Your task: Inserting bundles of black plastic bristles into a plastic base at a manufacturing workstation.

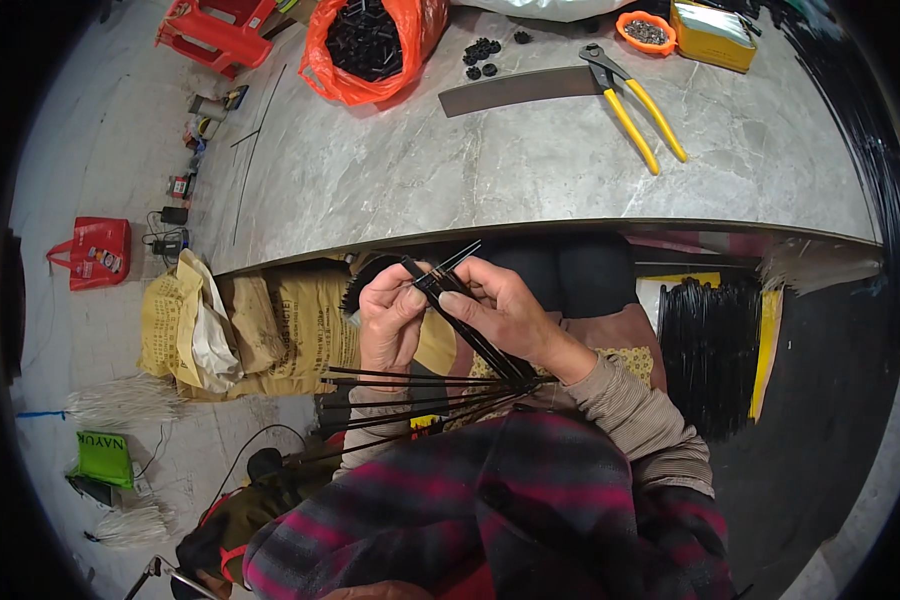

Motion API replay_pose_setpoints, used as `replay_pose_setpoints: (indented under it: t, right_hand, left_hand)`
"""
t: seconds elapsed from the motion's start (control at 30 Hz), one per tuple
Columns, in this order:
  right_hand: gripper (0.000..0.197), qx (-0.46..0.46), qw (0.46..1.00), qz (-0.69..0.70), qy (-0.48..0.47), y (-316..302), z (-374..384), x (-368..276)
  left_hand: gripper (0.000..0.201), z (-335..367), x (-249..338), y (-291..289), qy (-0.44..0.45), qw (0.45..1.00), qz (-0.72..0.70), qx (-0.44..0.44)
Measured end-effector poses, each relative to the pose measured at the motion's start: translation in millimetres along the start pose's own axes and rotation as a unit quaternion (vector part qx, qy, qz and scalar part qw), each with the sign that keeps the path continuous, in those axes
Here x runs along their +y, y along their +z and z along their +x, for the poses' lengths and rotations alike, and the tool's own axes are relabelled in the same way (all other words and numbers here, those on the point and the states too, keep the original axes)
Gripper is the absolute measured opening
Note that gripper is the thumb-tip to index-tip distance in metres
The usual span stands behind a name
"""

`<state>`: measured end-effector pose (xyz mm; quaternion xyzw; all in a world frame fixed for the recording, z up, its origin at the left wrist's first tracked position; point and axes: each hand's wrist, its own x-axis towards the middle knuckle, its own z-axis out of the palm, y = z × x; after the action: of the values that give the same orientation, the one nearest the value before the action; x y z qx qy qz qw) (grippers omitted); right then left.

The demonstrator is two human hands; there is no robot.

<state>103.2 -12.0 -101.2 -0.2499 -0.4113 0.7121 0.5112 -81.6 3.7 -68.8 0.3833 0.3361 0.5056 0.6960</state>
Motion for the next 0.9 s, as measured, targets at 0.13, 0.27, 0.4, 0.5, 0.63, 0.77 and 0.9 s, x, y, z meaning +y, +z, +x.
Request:
replay_pose_setpoints:
  t: [0.13, 0.27, 0.4, 0.5, 0.63, 0.77, 0.9]
  right_hand:
    - [0.016, 0.022, 0.998, -0.055, -0.007, 1.5, -0.3, -0.3]
    - [0.015, 0.077, 0.968, -0.229, -0.064, 7.4, -0.3, -4.5]
    - [0.014, 0.105, 0.950, -0.274, -0.110, 10.1, 0.2, -3.4]
    - [0.015, 0.048, 0.994, -0.095, 0.005, 3.9, 0.0, -6.2]
    - [0.018, 0.006, 0.999, -0.031, 0.026, -5.6, 2.8, -6.0]
    - [0.021, -0.009, 0.999, -0.034, 0.024, -8.1, 3.4, -4.1]
    - [0.021, -0.022, 0.999, -0.039, 0.020, -11.1, 3.8, -5.5]
  left_hand:
    - [0.034, 0.4, -2.0, 1.3, 0.002, 1.000, 0.010, 0.015]
    - [0.033, -0.6, -4.1, 4.1, 0.018, 0.999, 0.026, 0.037]
    - [0.033, -2.0, -4.7, 5.4, 0.030, 0.998, 0.031, 0.045]
    - [0.034, -1.1, -1.1, 3.6, 0.013, 0.999, 0.016, 0.034]
    - [0.034, 3.2, -0.5, 0.3, -0.011, 1.000, 0.000, 0.000]
    - [0.032, 4.5, -2.3, -1.4, -0.010, 1.000, 0.002, 0.004]
    - [0.031, 4.8, -4.2, -2.4, -0.009, 1.000, 0.000, -0.002]
